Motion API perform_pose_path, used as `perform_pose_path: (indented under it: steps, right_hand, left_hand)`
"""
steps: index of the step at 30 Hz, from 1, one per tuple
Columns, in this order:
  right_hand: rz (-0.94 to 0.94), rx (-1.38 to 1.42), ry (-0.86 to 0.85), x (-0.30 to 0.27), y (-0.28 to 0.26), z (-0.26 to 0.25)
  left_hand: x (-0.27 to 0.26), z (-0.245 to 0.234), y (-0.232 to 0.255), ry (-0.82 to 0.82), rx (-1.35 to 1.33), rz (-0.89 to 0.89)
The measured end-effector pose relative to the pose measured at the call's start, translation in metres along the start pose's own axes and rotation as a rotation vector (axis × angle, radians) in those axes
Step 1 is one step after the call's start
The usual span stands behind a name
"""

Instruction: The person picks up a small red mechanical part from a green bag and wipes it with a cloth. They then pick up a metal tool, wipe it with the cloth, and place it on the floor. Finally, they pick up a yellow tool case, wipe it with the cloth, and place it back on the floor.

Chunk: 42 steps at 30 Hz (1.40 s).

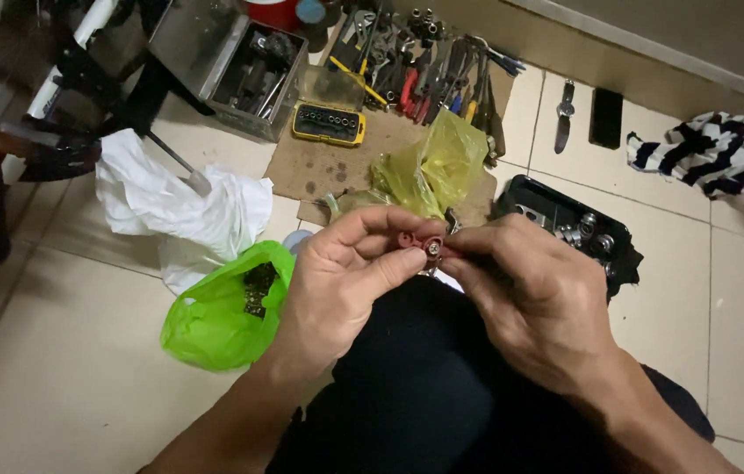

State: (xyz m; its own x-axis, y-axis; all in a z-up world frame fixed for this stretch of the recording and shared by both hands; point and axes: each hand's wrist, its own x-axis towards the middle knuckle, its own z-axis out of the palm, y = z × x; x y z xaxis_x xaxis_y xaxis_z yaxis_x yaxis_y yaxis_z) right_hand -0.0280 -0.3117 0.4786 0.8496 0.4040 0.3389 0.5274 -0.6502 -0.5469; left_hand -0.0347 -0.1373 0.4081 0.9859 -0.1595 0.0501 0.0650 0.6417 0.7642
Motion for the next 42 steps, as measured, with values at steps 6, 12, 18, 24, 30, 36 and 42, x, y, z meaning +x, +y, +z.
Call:
perform_pose_path:
  steps: [6, 12, 18, 24, 30, 36, 42]
  right_hand:
    - [0.023, 0.045, 0.012, -0.001, 0.001, -0.004]
    - [0.024, 0.076, 0.006, 0.0, 0.001, -0.006]
    - [0.211, 0.186, -0.036, 0.0, -0.002, -0.008]
    - [0.41, 0.501, -0.149, -0.003, 0.012, -0.011]
    - [0.573, 0.899, -0.199, -0.005, 0.023, -0.01]
    - [0.638, 0.976, -0.186, -0.007, 0.026, -0.009]
    - [0.701, 0.933, -0.165, -0.006, 0.023, -0.01]
  left_hand:
    - [-0.001, 0.002, -0.004, -0.026, -0.004, 0.033]
    - [0.001, 0.003, -0.003, -0.031, 0.017, 0.022]
    - [0.002, 0.004, -0.003, -0.036, 0.024, 0.014]
    - [0.006, -0.004, -0.007, -0.079, 0.005, 0.037]
    - [0.006, 0.002, -0.002, -0.011, -0.107, -0.068]
    - [0.008, 0.0, -0.004, 0.012, -0.169, -0.124]
    - [0.01, 0.005, -0.003, 0.031, -0.147, -0.121]
